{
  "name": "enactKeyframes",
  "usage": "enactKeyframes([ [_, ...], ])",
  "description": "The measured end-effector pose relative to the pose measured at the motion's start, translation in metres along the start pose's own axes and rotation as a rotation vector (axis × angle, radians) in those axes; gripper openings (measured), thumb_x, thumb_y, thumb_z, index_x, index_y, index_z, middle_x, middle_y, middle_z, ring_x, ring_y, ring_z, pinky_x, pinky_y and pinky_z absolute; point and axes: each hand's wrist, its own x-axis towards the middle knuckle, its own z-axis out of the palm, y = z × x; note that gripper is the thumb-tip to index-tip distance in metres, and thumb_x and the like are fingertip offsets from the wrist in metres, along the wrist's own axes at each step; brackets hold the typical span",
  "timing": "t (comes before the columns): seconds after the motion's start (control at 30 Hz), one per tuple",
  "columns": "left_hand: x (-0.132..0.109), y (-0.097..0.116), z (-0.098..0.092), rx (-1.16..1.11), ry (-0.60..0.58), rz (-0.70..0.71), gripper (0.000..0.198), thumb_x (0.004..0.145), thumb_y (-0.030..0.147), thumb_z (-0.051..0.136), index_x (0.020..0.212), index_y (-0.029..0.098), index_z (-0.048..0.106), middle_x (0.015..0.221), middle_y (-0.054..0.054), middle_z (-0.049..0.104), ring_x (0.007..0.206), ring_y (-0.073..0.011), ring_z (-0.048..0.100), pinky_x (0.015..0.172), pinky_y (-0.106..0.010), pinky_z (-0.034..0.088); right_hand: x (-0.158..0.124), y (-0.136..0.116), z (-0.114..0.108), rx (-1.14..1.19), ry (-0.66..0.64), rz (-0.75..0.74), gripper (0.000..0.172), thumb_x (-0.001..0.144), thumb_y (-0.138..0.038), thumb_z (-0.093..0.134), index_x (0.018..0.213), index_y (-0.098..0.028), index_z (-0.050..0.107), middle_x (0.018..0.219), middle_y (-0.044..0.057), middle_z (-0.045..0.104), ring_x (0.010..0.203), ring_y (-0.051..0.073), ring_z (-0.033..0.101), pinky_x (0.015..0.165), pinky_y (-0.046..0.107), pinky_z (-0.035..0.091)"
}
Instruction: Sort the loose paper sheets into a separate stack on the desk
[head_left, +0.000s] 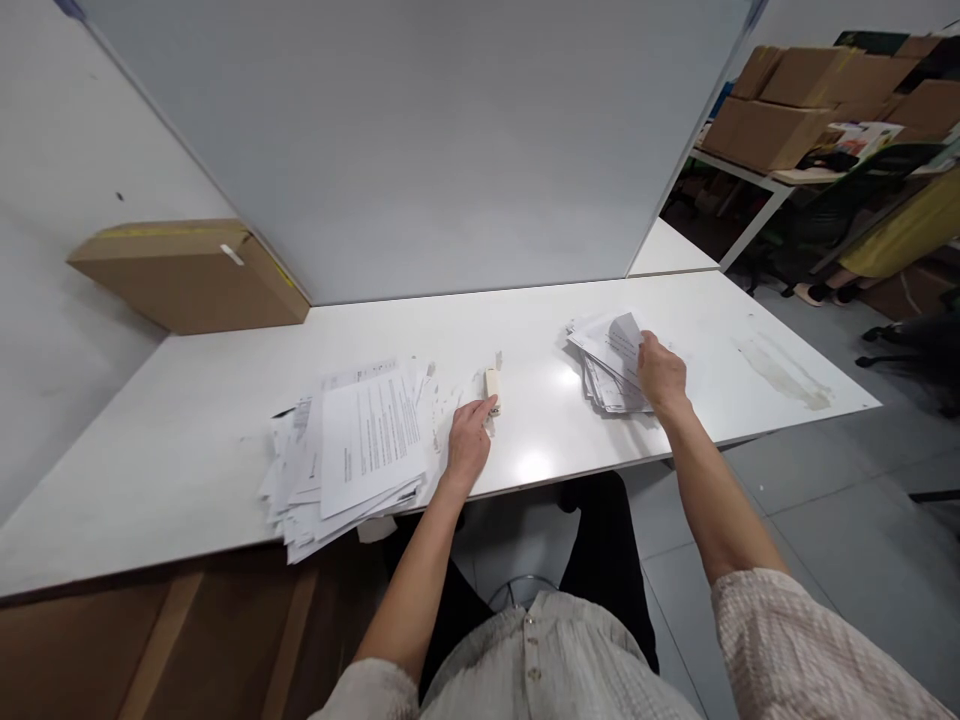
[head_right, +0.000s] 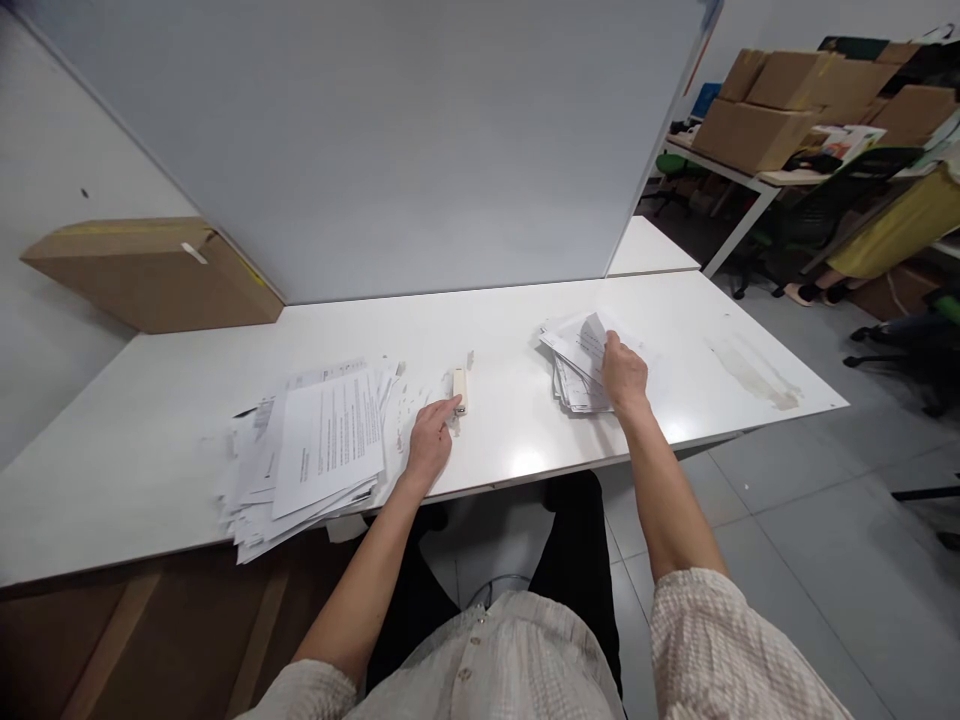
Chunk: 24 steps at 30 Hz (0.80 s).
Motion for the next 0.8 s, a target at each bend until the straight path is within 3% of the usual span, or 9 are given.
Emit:
enactKeyframes([
  [0.1,0.000,0.001,0.000,-0.004,-0.002,-0.002,0.059,0.074,-0.004,0.031,0.123,0.019,0.056,0.110,-0.009,0.059,0.105,-0.0214,0.049,0.095,-0.038,0.044,0.003,-0.002,0.001,-0.087,-0.034,-0.097,0.053,0.088,-0.013,0.036,0.140,-0.024,0.034,0.089,0.008,0.061,0.067,0.018,0.056,0.057,0.027,0.033],
  [0.17,0.000,0.001,-0.001,-0.003,-0.002,0.001,0.060,0.074,-0.004,0.032,0.123,0.018,0.056,0.110,-0.009,0.059,0.105,-0.0216,0.049,0.095,-0.037,0.044,0.004,-0.005,0.002,-0.111,-0.076,-0.145,0.047,0.088,-0.012,0.036,0.133,-0.025,0.045,0.094,0.009,0.060,0.071,0.017,0.057,0.058,0.027,0.035],
  [0.27,0.000,0.000,0.000,0.002,0.010,0.011,0.061,0.073,-0.005,0.032,0.124,0.019,0.056,0.110,-0.009,0.059,0.104,-0.0218,0.049,0.095,-0.037,0.044,0.003,-0.012,0.001,-0.096,-0.121,-0.207,0.034,0.090,-0.017,0.035,0.113,-0.017,0.060,0.100,0.012,0.059,0.085,0.020,0.056,0.066,0.028,0.038],
  [0.4,0.000,0.000,0.000,-0.003,0.048,0.035,0.060,0.073,-0.005,0.033,0.123,0.019,0.057,0.110,-0.009,0.059,0.103,-0.0219,0.051,0.093,-0.038,0.045,-0.001,-0.021,0.000,-0.080,-0.190,-0.242,0.038,0.090,-0.039,0.040,0.102,-0.011,0.063,0.106,0.016,0.058,0.098,0.026,0.050,0.072,0.031,0.041],
  [0.57,-0.001,0.003,-0.003,-0.051,0.236,0.158,0.049,0.079,0.002,0.037,0.120,0.020,0.059,0.107,-0.010,0.060,0.102,-0.0206,0.053,0.090,-0.036,0.046,-0.001,-0.027,0.004,-0.083,-0.258,-0.232,0.038,0.091,-0.039,0.039,0.099,-0.012,0.065,0.107,0.015,0.059,0.100,0.027,0.048,0.073,0.032,0.042],
  [0.7,-0.007,0.007,-0.005,-0.138,0.266,0.304,0.039,0.080,0.007,0.045,0.110,0.023,0.065,0.099,-0.009,0.064,0.095,-0.0198,0.056,0.086,-0.037,0.047,-0.012,-0.028,-0.007,-0.051,-0.135,-0.235,0.033,0.091,-0.031,0.040,0.101,-0.011,0.064,0.107,0.016,0.061,0.100,0.028,0.050,0.075,0.035,0.043],
  [0.8,-0.014,0.016,-0.005,-0.291,0.197,0.236,0.031,0.080,0.014,0.052,0.107,0.024,0.066,0.097,-0.008,0.066,0.096,-0.0204,0.058,0.086,-0.038,0.047,-0.043,-0.034,-0.038,0.094,0.074,-0.303,0.031,0.092,-0.020,0.037,0.104,-0.011,0.064,0.107,0.015,0.063,0.098,0.027,0.054,0.077,0.036,0.045],
])
